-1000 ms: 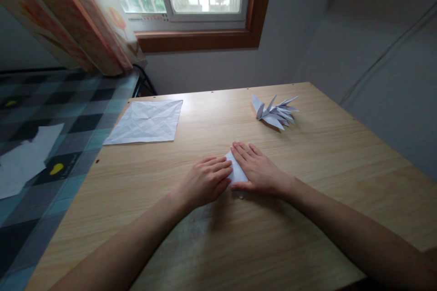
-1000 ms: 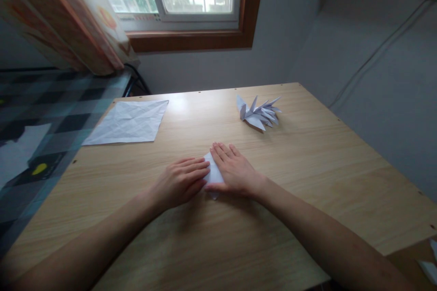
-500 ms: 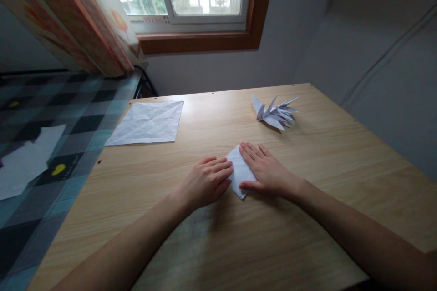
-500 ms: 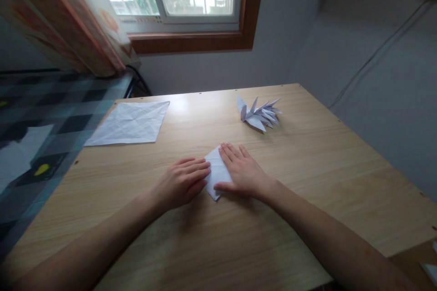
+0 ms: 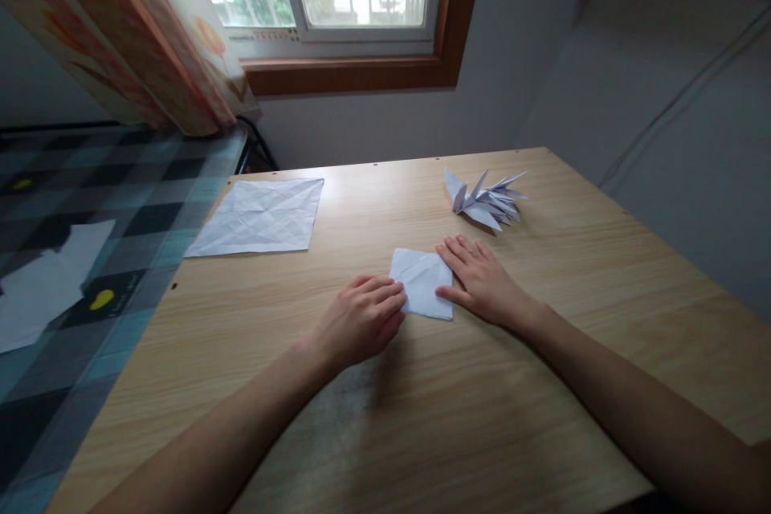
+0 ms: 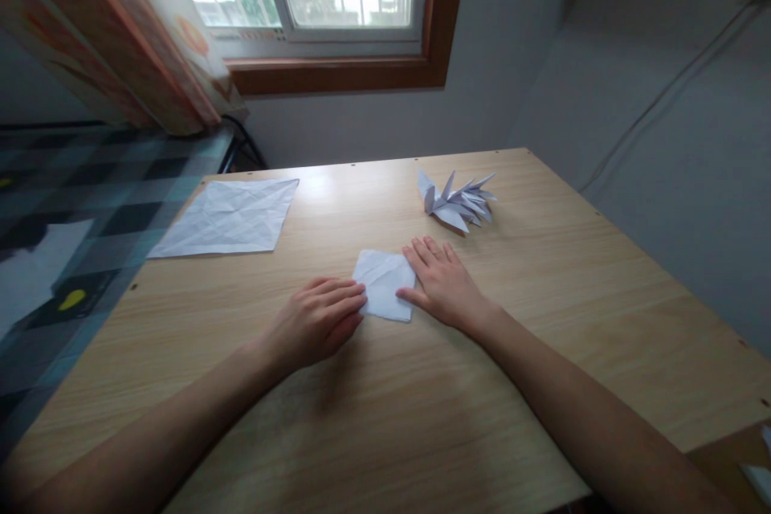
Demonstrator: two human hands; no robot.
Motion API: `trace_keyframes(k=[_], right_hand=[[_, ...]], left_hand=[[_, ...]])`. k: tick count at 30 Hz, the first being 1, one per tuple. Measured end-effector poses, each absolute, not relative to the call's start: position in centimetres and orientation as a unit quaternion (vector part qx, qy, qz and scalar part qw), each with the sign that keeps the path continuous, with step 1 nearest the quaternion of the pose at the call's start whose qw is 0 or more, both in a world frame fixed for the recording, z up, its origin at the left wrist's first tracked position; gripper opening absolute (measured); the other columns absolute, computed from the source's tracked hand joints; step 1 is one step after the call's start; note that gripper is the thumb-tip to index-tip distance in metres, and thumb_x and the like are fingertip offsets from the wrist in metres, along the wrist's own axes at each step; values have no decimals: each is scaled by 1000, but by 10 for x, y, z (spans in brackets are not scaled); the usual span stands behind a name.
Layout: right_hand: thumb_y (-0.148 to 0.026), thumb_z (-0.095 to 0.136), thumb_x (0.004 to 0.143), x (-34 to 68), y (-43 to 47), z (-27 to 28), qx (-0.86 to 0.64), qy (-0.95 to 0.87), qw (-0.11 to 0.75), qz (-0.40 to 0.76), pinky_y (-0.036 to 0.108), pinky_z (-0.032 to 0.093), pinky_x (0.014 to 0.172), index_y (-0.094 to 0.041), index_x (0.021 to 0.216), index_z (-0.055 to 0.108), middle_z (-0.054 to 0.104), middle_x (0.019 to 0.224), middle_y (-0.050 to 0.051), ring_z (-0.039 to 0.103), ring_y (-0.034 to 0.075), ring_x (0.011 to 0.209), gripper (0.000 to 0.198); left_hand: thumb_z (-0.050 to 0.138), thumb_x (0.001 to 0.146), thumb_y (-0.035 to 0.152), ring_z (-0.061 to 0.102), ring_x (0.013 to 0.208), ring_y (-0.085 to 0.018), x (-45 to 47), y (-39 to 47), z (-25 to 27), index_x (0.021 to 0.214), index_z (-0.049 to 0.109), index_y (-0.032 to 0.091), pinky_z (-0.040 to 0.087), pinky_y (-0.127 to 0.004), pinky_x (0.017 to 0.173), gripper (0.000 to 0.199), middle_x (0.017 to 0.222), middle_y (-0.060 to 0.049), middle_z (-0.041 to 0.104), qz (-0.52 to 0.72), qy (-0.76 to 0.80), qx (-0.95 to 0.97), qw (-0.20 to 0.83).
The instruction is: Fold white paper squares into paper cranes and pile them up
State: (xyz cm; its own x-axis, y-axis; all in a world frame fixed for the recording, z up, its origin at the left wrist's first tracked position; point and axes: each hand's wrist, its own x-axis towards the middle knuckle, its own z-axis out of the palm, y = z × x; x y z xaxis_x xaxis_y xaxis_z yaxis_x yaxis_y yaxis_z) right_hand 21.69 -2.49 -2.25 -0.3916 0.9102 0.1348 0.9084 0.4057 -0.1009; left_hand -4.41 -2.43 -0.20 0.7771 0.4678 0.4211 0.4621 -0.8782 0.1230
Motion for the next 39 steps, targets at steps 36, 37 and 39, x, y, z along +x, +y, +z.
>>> trace_keyframes(k=[36,37,39], right_hand=[[-44,64,90,207,-29,-15,-371,-896,241,23,44,51,97,-14,106,67,70,116,15,64,29,112,35],[-42,63,91,207,-28,-15,-367,-898,244,20,43,52,97,-15,103,67,71,114,14,64,28,112,30],[-37,60,94,208,-27,-16,-354,-902,247,10,42,53,95,-16,95,67,72,111,13,66,27,110,22]], left_hand=[[53,95,25,63,78,-16,-46,-23,-1,88,64,19,44,-30,74,15,87,-3,73,235,231,944,0],[54,95,27,63,78,-16,-47,-22,-1,89,64,19,44,-31,74,15,87,-3,73,235,228,945,3],[56,93,32,63,81,-18,-48,-22,-1,91,65,19,44,-32,76,15,89,-3,73,232,221,947,3]])
